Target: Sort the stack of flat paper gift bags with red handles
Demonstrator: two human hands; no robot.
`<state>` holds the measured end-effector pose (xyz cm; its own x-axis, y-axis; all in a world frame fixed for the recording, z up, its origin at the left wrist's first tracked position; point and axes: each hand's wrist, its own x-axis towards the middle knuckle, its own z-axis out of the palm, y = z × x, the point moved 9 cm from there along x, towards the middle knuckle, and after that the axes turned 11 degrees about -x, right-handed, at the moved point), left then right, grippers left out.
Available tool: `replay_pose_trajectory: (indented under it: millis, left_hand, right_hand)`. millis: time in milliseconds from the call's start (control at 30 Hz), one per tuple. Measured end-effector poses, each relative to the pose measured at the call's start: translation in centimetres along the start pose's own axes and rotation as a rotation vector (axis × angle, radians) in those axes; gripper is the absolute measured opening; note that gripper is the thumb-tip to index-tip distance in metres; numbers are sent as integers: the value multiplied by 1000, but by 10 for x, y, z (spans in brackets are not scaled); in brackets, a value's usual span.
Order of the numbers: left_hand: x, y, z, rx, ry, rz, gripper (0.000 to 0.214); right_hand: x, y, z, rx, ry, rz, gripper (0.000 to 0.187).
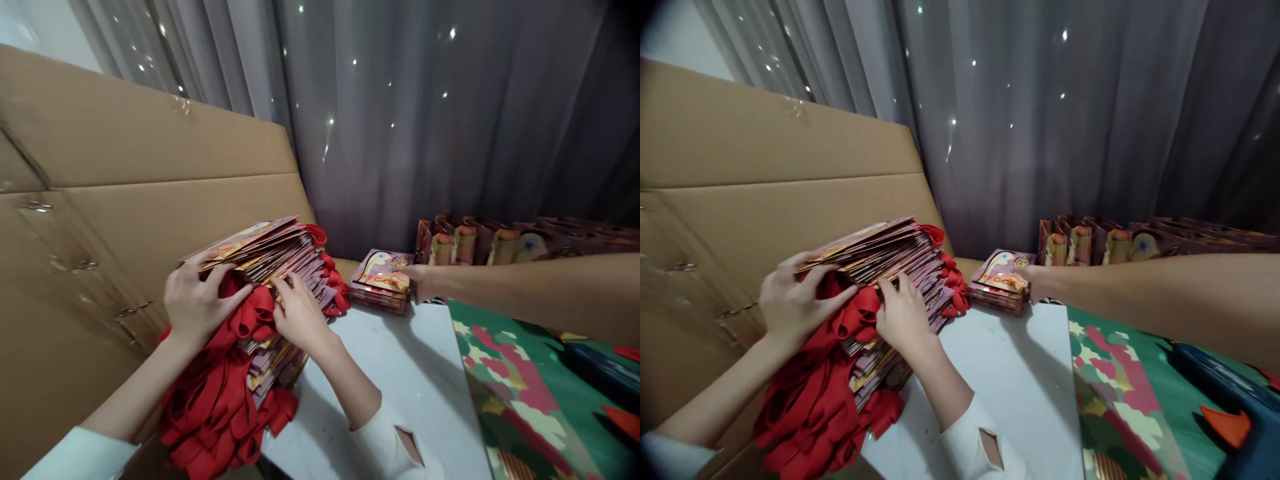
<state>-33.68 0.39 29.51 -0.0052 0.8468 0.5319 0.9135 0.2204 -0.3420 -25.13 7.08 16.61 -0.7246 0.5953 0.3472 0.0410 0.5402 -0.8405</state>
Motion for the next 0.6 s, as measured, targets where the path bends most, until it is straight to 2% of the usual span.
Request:
replay_pose_trajectory:
  millis: [233,433,600]
  left_hand:
    - [-3,2,5,62,12,-26,32]
    - [7,4,-4,97,74,-41,32]
    - [13,2,-7,95,77,-86,33]
  right_hand:
    - [4,18,0,78,39,62,50]
    - [6,28,4,81,14,121,47]
    - [5,28,2,101,16,121,50]
